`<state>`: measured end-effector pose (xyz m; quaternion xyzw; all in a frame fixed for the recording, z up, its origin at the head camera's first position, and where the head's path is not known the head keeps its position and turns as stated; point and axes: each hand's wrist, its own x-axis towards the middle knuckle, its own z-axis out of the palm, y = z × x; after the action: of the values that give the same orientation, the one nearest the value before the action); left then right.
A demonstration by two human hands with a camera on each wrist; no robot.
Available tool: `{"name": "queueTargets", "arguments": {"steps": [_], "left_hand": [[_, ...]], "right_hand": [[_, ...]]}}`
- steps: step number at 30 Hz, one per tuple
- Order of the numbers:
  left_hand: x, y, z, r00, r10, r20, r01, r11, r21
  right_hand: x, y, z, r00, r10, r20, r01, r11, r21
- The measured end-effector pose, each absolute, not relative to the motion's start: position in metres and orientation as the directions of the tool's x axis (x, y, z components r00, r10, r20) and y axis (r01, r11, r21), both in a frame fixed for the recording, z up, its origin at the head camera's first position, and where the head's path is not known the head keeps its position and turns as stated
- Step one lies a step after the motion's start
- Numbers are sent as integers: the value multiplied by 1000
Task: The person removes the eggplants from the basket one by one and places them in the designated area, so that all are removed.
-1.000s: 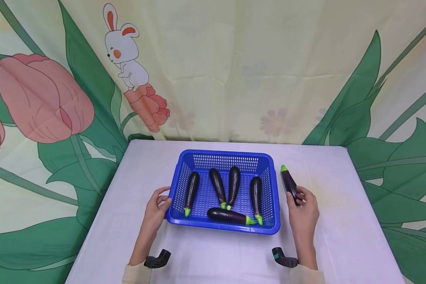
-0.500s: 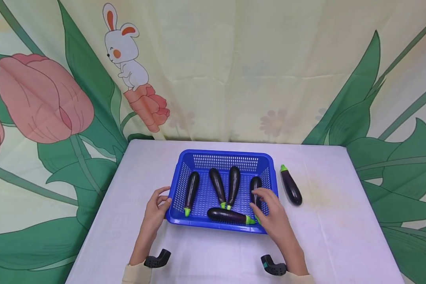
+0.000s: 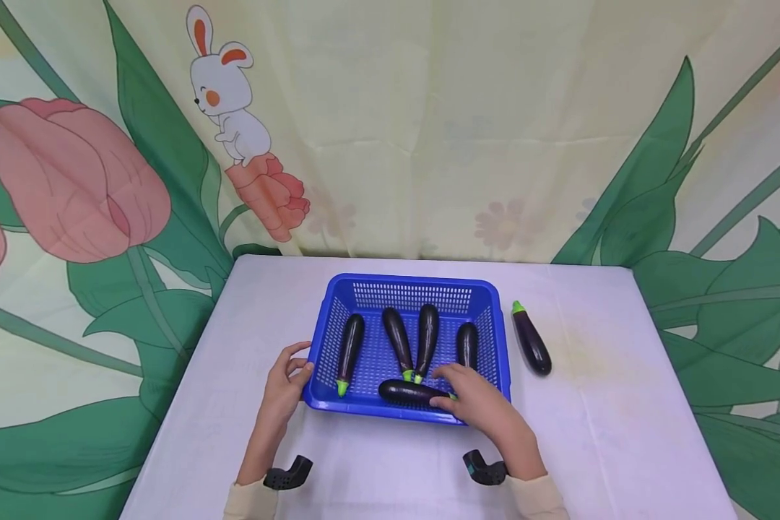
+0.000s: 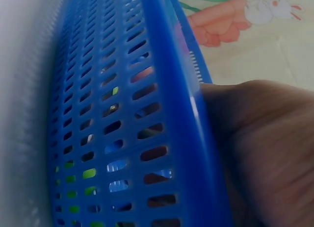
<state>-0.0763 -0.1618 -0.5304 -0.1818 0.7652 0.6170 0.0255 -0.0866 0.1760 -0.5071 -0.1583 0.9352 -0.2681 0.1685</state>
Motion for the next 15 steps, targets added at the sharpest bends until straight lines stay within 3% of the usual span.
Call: {"name": "queueTargets", "arguments": {"steps": [5,15], "left_hand": [[-78,-162,-529,-930,-241,-277,-321,166,932],[-75,-162,-527,-931,-231,-283,-324,167,931]], "right_hand": [[-96,176,-509,-856,-409,-318,-163,795,-585],[-102,172,-517,-826,-426,-370,-130,782,-610]]}}
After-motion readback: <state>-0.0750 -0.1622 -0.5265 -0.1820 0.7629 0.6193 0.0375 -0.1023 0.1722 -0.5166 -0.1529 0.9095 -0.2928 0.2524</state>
